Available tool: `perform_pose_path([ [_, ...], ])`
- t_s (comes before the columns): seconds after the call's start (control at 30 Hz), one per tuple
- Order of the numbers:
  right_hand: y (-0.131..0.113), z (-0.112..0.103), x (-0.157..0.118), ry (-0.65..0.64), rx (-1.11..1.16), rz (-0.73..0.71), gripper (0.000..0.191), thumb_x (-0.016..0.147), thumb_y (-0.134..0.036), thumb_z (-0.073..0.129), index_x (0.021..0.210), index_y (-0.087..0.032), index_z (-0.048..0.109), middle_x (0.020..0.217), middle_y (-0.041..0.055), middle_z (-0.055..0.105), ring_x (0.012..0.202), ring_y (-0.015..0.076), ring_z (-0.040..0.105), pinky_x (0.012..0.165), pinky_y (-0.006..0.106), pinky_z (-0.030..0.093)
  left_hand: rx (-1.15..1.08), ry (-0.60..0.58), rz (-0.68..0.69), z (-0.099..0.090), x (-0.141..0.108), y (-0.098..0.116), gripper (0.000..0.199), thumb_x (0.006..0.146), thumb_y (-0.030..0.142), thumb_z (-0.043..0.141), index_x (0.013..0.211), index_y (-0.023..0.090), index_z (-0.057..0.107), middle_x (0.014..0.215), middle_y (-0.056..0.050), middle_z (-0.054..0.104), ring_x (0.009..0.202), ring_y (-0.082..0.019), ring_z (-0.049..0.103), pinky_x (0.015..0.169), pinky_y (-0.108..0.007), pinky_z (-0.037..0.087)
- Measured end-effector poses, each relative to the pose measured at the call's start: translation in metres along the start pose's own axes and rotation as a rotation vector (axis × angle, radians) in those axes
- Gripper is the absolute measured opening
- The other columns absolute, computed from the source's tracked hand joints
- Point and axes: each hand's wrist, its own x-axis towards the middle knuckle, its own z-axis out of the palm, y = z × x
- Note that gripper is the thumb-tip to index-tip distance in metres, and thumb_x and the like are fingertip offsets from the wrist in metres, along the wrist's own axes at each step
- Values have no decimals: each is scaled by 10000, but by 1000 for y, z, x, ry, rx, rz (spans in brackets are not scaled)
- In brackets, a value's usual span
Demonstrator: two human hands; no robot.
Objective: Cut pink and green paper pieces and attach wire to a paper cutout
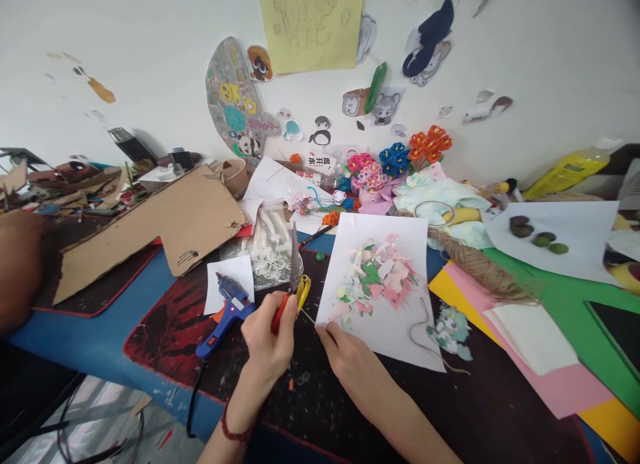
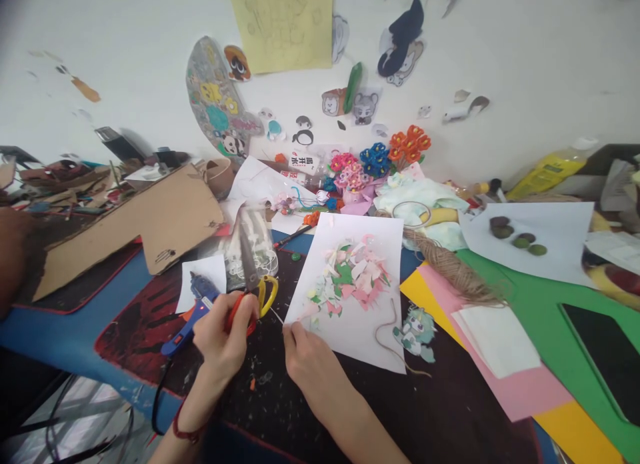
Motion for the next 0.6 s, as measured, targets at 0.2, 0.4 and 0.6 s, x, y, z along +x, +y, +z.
perform_pose_path([
  [0.2,-1,0,1,-1,10,0,364,905,13,395,1246,-31,514,917,103,617,715,170,634,612,280,535,1,-18,18,2,3,1,172,901,158,521,732,176,494,637,24,552,521,-68,472,540,-199,395],
  [0.4,-1,3,1,-34,-22,-4,368,897,20,400,1242,-18,522,926,108,627,696,162,634,603,270,531,39,-69,-5,1,4,0,227,922,198,504,697,178,484,600,25,525,504,-70,465,530,-203,387],
  [0.6,-4,8,0,21,-64,-22,362,900,24,393,1236,-5,524,872,94,626,688,169,627,584,279,528,30,-69,-28,-1,5,2,237,929,229,499,698,180,482,602,21,539,501,-73,464,524,-204,388],
])
